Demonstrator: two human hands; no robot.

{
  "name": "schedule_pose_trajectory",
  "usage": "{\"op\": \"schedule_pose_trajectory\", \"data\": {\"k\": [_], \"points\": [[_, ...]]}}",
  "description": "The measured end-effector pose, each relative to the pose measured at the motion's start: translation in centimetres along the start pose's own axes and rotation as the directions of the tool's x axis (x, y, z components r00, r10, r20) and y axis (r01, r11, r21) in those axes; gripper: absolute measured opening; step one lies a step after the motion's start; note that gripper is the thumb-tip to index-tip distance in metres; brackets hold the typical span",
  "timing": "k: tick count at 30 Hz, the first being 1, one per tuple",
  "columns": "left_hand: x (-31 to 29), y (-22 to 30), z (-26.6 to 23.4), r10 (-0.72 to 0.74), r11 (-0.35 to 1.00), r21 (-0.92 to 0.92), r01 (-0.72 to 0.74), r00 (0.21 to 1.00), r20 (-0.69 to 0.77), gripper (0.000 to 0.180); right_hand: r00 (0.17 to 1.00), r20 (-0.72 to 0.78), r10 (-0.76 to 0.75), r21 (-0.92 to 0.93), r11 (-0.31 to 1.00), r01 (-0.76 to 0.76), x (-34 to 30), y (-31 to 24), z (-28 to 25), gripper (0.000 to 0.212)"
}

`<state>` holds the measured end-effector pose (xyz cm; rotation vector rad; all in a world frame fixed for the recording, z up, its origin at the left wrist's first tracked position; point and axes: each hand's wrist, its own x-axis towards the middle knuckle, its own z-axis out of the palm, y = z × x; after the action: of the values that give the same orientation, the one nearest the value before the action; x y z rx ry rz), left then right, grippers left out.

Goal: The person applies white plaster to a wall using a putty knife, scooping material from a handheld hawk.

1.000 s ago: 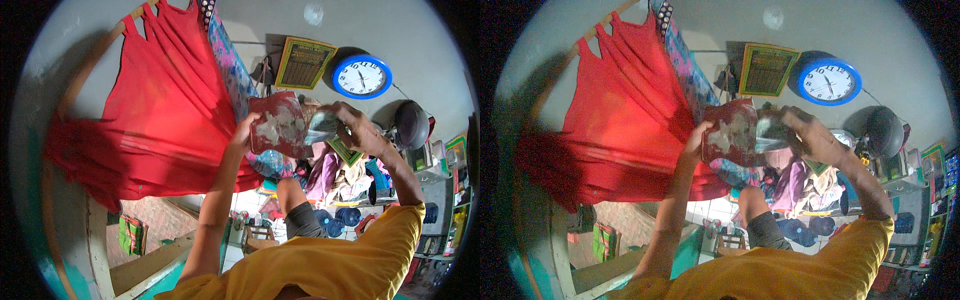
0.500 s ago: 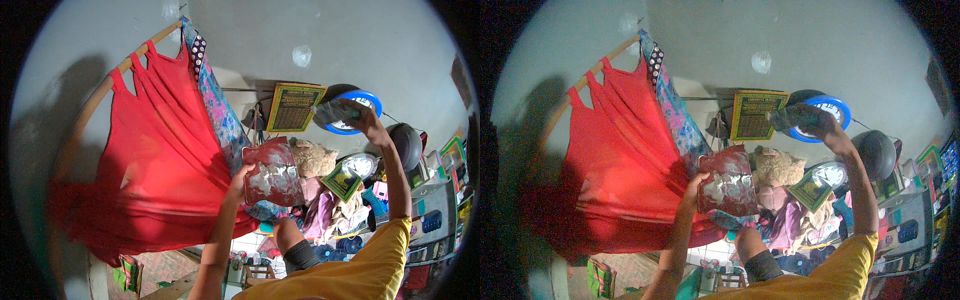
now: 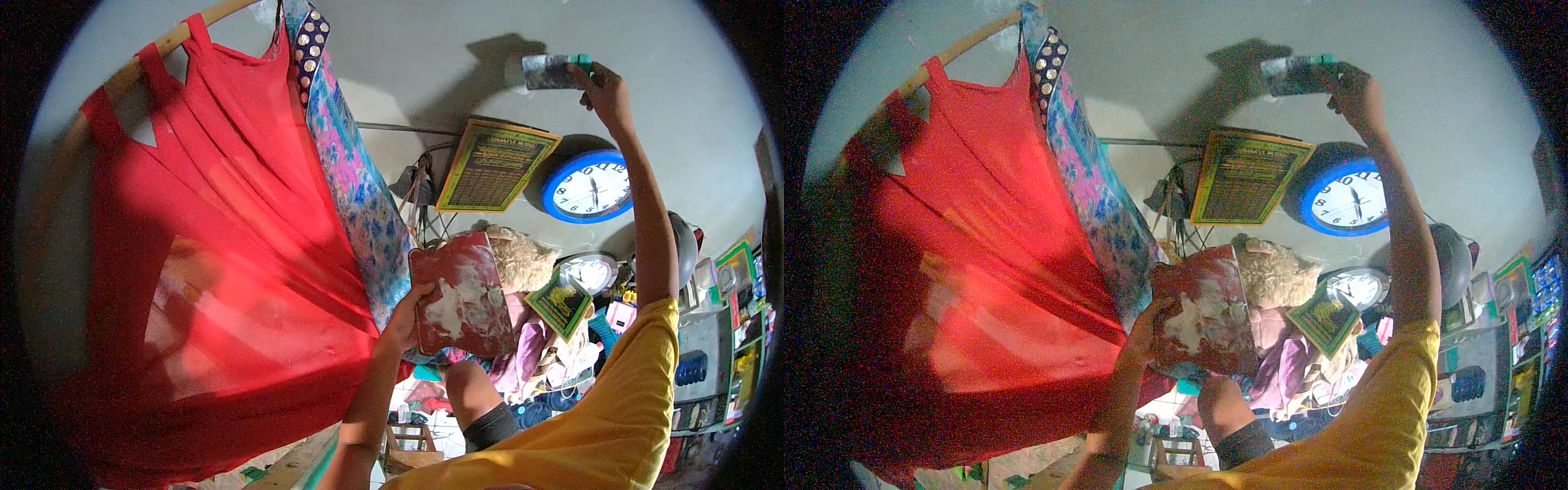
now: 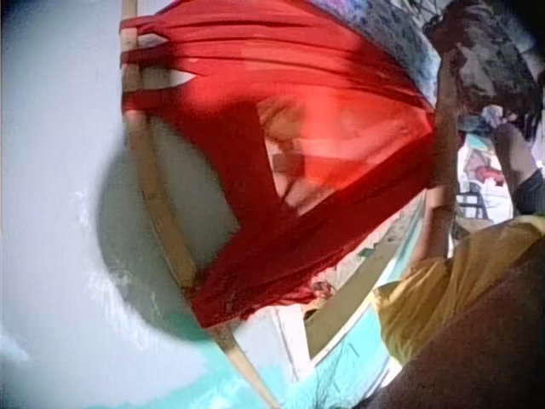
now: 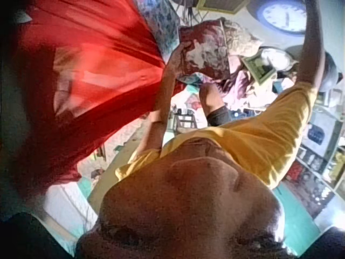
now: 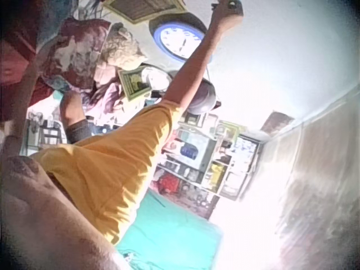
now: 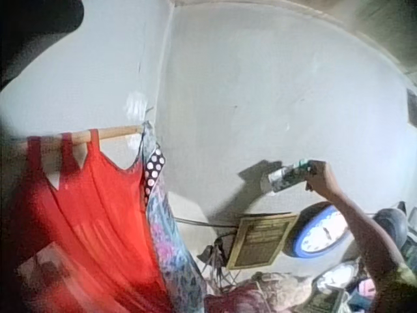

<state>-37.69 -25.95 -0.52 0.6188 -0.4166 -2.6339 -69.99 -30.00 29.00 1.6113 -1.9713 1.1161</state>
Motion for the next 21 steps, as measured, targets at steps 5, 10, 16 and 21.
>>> {"op": "schedule_pose_trajectory", "data": {"k": [5, 10, 16, 21], "points": [[1.2, -0.6, -1.2, -0.017, 0.999, -0.051, 0.016, 1.0, -0.012, 0.033, 1.0, 0.015, 0.009, -0.008, 1.0, -0.009, 1.4, -1.0, 1.2, 0.035], [1.7, -0.5, -1.7, -0.065, 0.997, -0.044, 0.066, 0.998, 0.016, 0.034, 0.998, -0.055, -0.011, -0.017, 1.0, 0.01, 2.4, 0.6, 2.2, 0.037], [1.7, -0.5, -2.6, -0.051, 0.996, -0.065, 0.056, 0.995, 0.083, 0.036, 0.957, -0.22, -0.187, -0.308, 0.945, 0.114, 1.6, -0.6, 3.5, 0.039], [1.3, -0.1, -1.4, -0.053, 0.998, 0.029, 0.053, 0.999, -0.003, 0.036, 0.932, -0.266, -0.245, -0.38, 0.915, 0.132, 1.5, -1.4, 4.2, 0.042]]}}
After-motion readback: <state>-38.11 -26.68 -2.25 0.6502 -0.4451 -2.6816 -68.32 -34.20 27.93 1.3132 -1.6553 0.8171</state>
